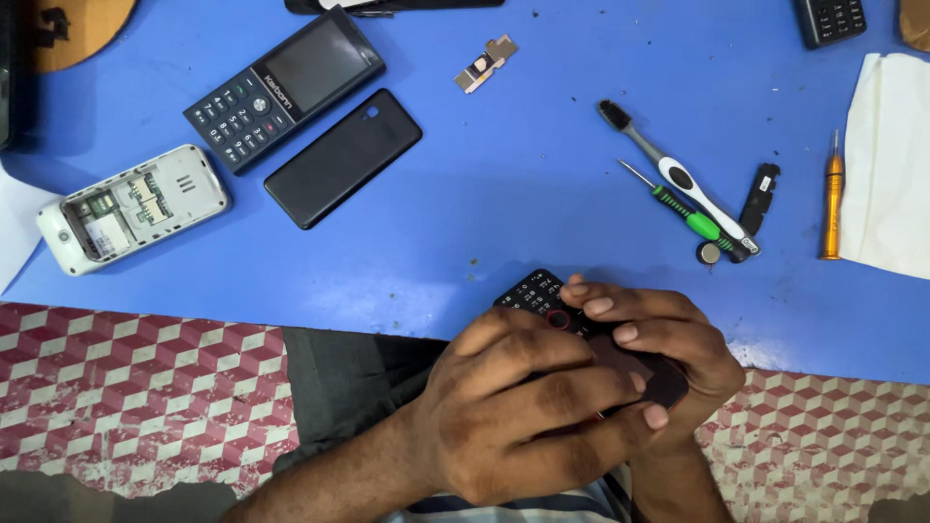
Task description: The person assembles a red mobile phone by aligning the internal screen and keypad components, then attaching the front faceplate. The person presses the edges to secure the casing and briefly tests the keypad buttons.
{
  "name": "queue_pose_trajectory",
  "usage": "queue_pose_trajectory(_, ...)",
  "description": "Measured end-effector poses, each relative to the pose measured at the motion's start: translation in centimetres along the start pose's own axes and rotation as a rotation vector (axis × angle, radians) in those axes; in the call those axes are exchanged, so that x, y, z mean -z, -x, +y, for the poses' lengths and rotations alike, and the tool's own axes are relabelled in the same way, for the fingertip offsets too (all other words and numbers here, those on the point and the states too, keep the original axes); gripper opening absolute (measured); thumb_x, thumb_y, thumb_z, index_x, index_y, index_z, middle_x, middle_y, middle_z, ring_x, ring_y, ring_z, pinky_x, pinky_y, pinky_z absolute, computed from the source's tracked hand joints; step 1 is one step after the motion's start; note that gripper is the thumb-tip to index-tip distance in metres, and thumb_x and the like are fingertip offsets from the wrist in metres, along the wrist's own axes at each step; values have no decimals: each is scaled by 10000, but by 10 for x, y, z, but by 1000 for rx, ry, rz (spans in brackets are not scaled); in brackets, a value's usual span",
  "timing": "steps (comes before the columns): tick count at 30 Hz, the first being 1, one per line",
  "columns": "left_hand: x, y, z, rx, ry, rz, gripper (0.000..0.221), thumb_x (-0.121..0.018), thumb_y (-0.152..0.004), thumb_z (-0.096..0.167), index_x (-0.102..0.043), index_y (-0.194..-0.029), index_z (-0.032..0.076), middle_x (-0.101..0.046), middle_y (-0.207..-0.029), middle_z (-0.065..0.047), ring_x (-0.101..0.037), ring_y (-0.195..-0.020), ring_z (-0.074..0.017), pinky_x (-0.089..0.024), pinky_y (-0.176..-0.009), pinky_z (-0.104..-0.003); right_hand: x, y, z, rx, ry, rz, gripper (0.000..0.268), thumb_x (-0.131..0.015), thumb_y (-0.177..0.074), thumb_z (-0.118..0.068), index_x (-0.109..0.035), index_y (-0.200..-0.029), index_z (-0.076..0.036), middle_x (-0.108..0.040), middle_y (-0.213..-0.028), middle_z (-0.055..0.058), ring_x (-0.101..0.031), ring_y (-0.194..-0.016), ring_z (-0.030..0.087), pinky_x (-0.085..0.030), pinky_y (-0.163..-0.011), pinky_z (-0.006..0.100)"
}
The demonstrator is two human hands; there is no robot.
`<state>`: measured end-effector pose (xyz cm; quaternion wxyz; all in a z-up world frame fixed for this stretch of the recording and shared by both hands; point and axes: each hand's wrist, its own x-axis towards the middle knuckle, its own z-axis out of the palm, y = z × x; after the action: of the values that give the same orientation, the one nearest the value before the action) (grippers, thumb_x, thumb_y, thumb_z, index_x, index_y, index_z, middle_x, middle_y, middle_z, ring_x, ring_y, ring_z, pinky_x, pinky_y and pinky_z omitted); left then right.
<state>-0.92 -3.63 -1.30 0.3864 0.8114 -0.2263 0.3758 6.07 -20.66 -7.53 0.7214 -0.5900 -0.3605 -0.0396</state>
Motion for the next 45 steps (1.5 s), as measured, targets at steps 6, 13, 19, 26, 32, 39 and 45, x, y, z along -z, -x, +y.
queue_pose_trajectory(6,-5,3,-1,-38,3,30,115,-788,-976,113,-759,-1076,160,-705,-1104,42,-639,-993,-104,-494,-859,-296,1,-3,1,-27,-58,-1,248,-651,-1094,-238,-600,-1120,3,-709,-1063,194,-760,-1037,306,-667,-978,505)
queue_pose_trajectory(13,-21,9,1,-47,127,106,161,-875,-939,162,-731,-1007,177,-651,-1123,34,-632,-1003,-116,-519,-910,-339,7,2,9,-52,-182,29,239,-712,-1067,-195,-638,-1090,32,-720,-1045,214,-760,-1007,293,-657,-979,523)
queue_pose_trajectory(19,-3,12,-15,266,371,47,752,-860,-825,516,-498,-1334,97,-533,-1355,-115,-576,-1252,-282,-512,-1082,-450,32,5,10,-133,-324,-42,345,-818,-979,-243,-652,-1096,36,-705,-1084,235,-734,-1062,331,-612,-1001,510)
queue_pose_trajectory(26,18,18,-15,749,525,-212,715,-872,-818,309,-582,-1422,57,-698,-1321,-85,-686,-1205,-190,-591,-919,-354,38,-18,13,-187,-427,-185,419,-841,-953,-257,-677,-1173,59,-710,-1157,254,-736,-1093,361,-601,-1044,559)
queue_pose_trajectory(32,3,22,-21,955,599,167,569,-836,-856,146,-639,-1382,49,-690,-1183,-67,-682,-971,-144,-594,-747,-256,3,-33,1,-465,-337,48,594,-795,-976,-98,-497,-1464,66,-612,-1312,294,-636,-1301,435,-518,-1141,591)
queue_pose_trajectory(39,13,30,-34,757,405,52,663,-761,-915,64,-491,-1520,92,-632,-1256,-75,-622,-924,-115,-550,-754,-236,-15,-44,0,-511,-576,142,498,-664,-1016,-133,-498,-1424,99,-690,-1238,261,-714,-1073,342,-622,-931,477)
queue_pose_trajectory(45,18,35,-49,908,1195,55,592,-624,-985,-1,-432,-1542,51,-625,-1374,-53,-631,-1211,-73,-549,-962,-196,0,-37,16,-497,-346,180,332,-633,-1109,-20,-512,-1403,77,-700,-1206,188,-729,-1057,243,-643,-908,399)
